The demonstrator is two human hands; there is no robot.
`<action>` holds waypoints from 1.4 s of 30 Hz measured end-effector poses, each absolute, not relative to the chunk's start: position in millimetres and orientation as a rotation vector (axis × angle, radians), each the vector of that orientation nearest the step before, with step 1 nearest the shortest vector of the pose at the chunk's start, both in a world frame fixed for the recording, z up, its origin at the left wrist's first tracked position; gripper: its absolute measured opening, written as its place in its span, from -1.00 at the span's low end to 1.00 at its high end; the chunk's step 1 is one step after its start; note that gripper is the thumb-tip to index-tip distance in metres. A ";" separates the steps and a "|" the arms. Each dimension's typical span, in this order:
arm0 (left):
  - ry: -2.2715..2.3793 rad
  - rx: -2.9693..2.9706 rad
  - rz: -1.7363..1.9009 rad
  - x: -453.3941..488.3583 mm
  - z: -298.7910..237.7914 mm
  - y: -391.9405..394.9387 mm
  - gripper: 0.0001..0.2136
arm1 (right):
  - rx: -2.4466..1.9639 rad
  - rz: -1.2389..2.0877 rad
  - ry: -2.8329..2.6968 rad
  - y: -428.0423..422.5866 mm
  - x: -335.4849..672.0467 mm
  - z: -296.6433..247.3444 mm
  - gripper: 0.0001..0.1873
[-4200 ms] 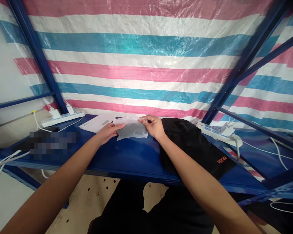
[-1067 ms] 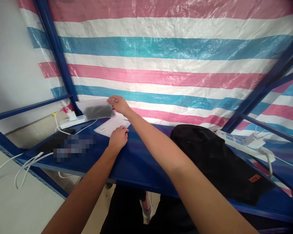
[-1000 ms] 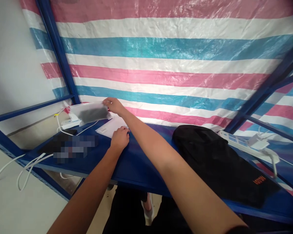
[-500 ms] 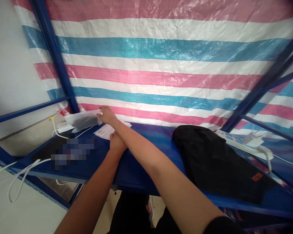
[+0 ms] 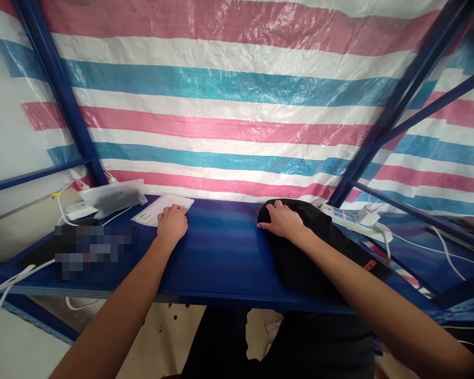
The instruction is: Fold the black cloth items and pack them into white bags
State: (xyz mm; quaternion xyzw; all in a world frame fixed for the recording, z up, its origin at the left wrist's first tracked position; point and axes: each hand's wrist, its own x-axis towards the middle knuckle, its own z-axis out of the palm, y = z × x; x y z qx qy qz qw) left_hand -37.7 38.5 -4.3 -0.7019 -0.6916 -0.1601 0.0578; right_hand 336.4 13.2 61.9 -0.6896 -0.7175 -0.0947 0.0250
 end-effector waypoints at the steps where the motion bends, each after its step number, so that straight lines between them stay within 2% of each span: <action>1: -2.077 -2.125 -0.524 -37.0 -4.2 38.2 -0.58 | -2.118 -0.260 -2.206 14.2 346.2 59.1 -0.31; 5: -1.975 -2.157 -0.712 -34.5 -3.8 37.0 -0.61 | -1.878 -0.073 -2.189 18.6 378.5 59.7 -0.56; 9: -1.789 -2.342 -1.065 -26.6 -2.2 35.8 -0.66 | -1.819 0.304 -2.028 12.2 402.1 79.5 -0.60; 11: -1.687 -2.498 -1.302 -18.7 0.7 33.3 -0.65 | -1.764 0.368 -1.988 5.5 401.3 95.7 -0.66; 15: -1.745 -2.893 -1.900 -1.9 12.2 24.1 -0.43 | -1.533 0.530 -1.890 -0.2 359.2 127.1 -0.76; 18: -1.896 -3.017 -2.414 -1.7 19.3 21.8 -0.23 | -1.177 0.943 -1.783 12.3 311.6 133.8 -0.66; 20: -2.066 -2.752 -2.637 -11.0 18.7 26.4 -0.17 | -1.145 1.071 -1.857 28.0 290.3 128.7 -0.57; 22: -2.230 -2.462 -2.562 -24.8 13.9 35.1 -0.17 | -1.320 0.886 -1.972 45.9 283.0 119.1 -0.53; 25: -2.249 -2.361 -2.028 -39.8 8.2 46.2 -0.22 | -1.628 0.541 -2.050 71.1 290.7 99.9 -0.46; 29: -1.745 -2.327 -1.503 -13.2 25.3 28.2 -0.50 | -1.831 0.662 -2.044 95.2 298.1 64.6 -0.41; 31: -1.501 -2.590 -1.311 24.3 39.4 0.7 -0.62 | -1.801 0.753 -2.022 101.8 292.6 45.1 -0.43; 34: -1.221 -2.962 -0.940 93.7 47.2 -47.3 -0.61 | -1.738 0.657 -1.981 104.4 281.7 25.0 -0.52; 36: -1.233 -2.969 -0.744 134.2 39.9 -70.0 -0.46 | -1.739 0.631 -1.950 102.2 280.3 23.4 -0.46; 37: -1.269 -2.960 -0.677 149.8 34.1 -76.5 -0.41 | -1.744 0.667 -1.937 100.3 282.4 26.7 -0.43; 39: -1.284 -2.996 -0.584 170.2 23.1 -81.0 -0.55 | -1.759 0.740 -1.925 95.9 291.4 40.1 -0.42; 42: -1.259 -3.066 -0.860 176.7 18.6 -79.8 -0.65 | -1.809 0.667 -1.962 90.1 307.9 70.0 -0.37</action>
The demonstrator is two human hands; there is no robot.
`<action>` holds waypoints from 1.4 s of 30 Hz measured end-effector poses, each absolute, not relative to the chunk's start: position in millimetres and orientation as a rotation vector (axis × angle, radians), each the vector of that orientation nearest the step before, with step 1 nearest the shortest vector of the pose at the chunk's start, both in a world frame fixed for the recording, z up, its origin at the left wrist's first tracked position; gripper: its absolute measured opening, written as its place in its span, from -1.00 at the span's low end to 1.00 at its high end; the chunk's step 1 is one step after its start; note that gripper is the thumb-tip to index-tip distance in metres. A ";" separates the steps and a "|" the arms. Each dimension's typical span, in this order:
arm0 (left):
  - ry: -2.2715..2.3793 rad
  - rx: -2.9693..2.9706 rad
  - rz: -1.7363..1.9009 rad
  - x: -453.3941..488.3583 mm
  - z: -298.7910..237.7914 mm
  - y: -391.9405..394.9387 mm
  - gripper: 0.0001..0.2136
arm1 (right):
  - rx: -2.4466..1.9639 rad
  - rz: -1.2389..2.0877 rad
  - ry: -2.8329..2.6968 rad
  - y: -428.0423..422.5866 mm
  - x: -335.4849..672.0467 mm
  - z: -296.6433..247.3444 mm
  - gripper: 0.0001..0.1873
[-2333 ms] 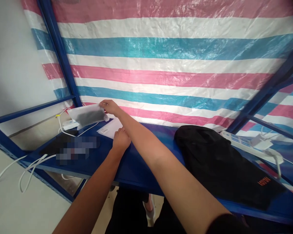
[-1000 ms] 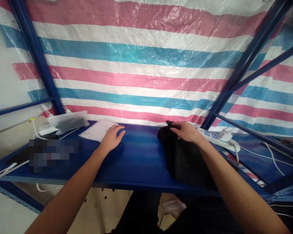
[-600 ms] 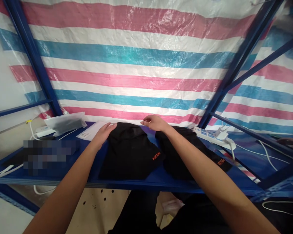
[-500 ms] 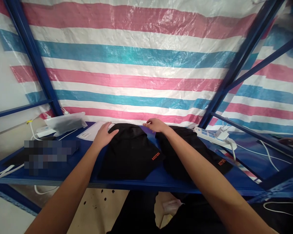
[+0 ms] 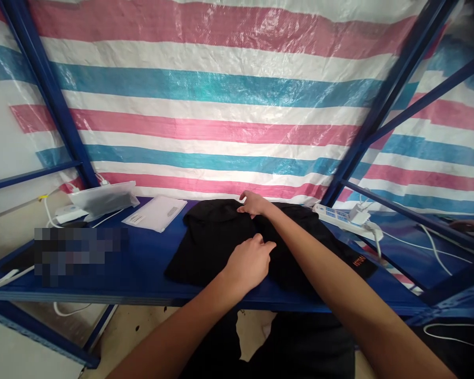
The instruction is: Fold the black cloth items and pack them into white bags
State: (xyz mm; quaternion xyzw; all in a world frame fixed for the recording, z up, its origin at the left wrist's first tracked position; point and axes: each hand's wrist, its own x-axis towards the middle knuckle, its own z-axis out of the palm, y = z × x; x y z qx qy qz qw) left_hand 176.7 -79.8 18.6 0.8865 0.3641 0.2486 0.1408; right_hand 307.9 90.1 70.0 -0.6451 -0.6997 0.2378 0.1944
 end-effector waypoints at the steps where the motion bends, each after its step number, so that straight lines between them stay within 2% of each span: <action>1: 0.998 2.468 0.849 173.8 20.8 -80.8 -0.66 | -1.825 0.600 -1.985 88.9 311.5 80.4 -0.33; 4: 0.852 2.085 1.195 152.9 31.6 -91.6 -0.77 | -1.817 0.321 -2.098 88.5 308.4 107.4 -0.24; 7: 0.895 1.801 1.315 113.4 34.6 -105.5 -0.82 | -1.693 0.101 -2.265 93.6 279.7 122.5 -0.27; 12: 1.490 1.685 1.395 20.7 11.4 -104.2 -0.71 | -1.539 0.242 -2.374 109.3 196.0 109.4 -0.45; 15: 1.800 1.814 1.299 -25.2 -5.4 -92.4 -0.79 | -1.556 0.414 -2.337 116.3 156.1 83.2 -0.60; 19: 1.853 2.015 1.042 -50.4 -16.6 -80.2 -0.83 | -1.625 0.585 -2.292 118.9 145.0 54.8 -0.53; 22: 1.780 2.213 1.138 -47.8 -10.9 -77.1 -0.81 | -1.501 0.565 -2.218 117.0 163.9 51.2 -0.58; 24: 1.632 2.351 1.198 -41.3 -2.0 -78.2 -0.74 | -1.364 0.400 -2.191 114.5 182.5 52.6 -0.65; 27: 1.319 2.485 0.951 -29.4 8.3 -85.9 -0.56 | -1.254 0.192 -2.273 111.0 209.7 47.1 -0.64; 30: 1.153 2.535 0.635 -15.2 3.0 -100.6 -0.37 | -1.264 0.359 -2.408 110.9 230.2 28.6 -0.58; 33: 1.177 2.614 0.550 1.7 -19.3 -118.9 0.02 | -1.267 0.572 -2.406 113.0 244.1 8.2 -0.51; 34: 1.219 2.638 0.541 7.2 -28.3 -125.3 0.07 | -1.236 0.604 -2.383 113.5 248.1 3.4 -0.48; 38: 1.389 2.688 0.495 20.8 -46.4 -151.5 -0.22 | -1.131 0.577 -2.219 112.7 263.8 -0.8 -0.44; 42: 1.397 2.587 0.493 16.7 0.3 -165.6 -0.45 | -1.200 0.478 -2.008 108.9 277.6 10.4 -0.49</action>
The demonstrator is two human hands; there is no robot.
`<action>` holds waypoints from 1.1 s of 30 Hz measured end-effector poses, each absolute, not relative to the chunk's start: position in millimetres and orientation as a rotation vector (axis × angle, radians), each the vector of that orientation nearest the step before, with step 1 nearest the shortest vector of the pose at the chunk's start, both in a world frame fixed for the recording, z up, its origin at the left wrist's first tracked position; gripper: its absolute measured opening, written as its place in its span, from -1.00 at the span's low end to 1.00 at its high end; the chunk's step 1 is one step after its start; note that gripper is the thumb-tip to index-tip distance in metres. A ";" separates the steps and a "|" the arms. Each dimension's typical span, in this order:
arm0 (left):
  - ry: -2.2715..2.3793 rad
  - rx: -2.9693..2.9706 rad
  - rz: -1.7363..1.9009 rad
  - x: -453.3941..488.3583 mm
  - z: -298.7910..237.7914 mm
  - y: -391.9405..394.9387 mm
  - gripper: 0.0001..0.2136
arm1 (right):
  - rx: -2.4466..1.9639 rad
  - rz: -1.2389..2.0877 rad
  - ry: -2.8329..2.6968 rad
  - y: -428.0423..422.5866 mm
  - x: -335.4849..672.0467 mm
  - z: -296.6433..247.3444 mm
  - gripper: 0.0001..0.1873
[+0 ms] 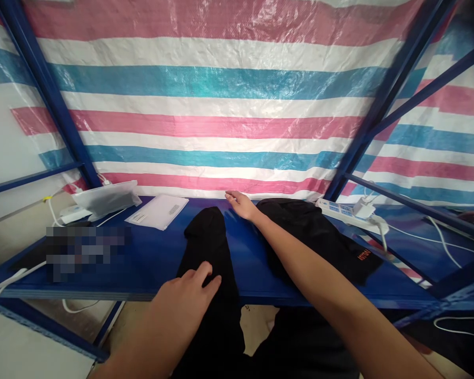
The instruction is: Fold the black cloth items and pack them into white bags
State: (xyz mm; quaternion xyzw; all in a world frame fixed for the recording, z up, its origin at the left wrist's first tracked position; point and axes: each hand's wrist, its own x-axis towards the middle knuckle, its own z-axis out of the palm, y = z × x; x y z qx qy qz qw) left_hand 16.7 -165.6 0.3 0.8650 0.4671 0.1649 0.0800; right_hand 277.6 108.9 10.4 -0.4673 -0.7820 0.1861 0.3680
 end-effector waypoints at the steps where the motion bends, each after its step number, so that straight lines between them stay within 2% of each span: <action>1: 1.377 2.544 0.539 14.1 21.3 -162.4 -0.49 | -1.206 0.480 -1.957 107.7 279.4 13.8 -0.51; 5: 1.270 2.447 0.754 3.2 104.8 -107.5 -0.74 | -1.178 0.658 -1.774 99.8 277.9 27.5 -0.57; 7: 1.322 2.381 0.823 -1.3 129.3 -61.3 -0.67 | -1.098 0.908 -1.684 92.5 273.6 34.1 -0.50; 10: 1.378 2.321 0.733 -4.8 135.8 7.8 -0.60 | -0.905 1.347 -1.608 79.3 266.6 40.2 -0.32; 11: 1.341 2.314 0.673 -4.9 131.4 26.9 -0.62 | -0.860 1.449 -1.599 75.6 264.6 40.0 -0.32; 13: 1.272 2.330 0.580 -3.6 116.1 56.8 -0.65 | -0.834 1.538 -1.583 71.7 260.6 35.1 -0.46; 15: 1.238 2.374 0.509 -1.0 96.4 75.5 -0.64 | -0.865 1.522 -1.535 73.3 256.2 24.5 -0.58; 17: 1.278 2.395 0.521 3.1 76.4 84.1 -0.65 | -0.941 1.486 -1.452 79.5 250.7 11.1 -0.61; 20: 1.439 2.484 0.754 11.7 52.0 81.9 -0.69 | -1.092 1.430 -1.396 91.0 241.3 -5.3 -0.64; 23: 1.406 2.578 0.871 19.2 34.8 70.9 -0.62 | -1.285 1.267 -1.474 97.3 234.8 -9.0 -0.49; 26: 1.300 2.528 0.689 18.5 19.2 65.2 -0.52 | -1.454 0.815 -1.678 94.2 237.2 1.2 -0.30; 27: 1.297 2.487 0.647 16.4 14.0 65.7 -0.49 | -1.432 0.616 -1.775 90.8 240.3 7.0 -0.32; 29: 1.293 2.416 0.623 11.0 4.9 69.2 -0.44 | -1.229 0.327 -2.024 81.0 249.4 19.9 -0.49; 31: 1.266 2.376 0.638 6.2 -0.8 73.5 -0.42 | -0.933 0.303 -2.313 68.6 259.8 31.7 -0.59; 33: 1.243 2.343 0.657 3.4 -2.7 75.8 -0.42 | -0.723 0.448 -2.549 56.4 268.8 39.1 -0.44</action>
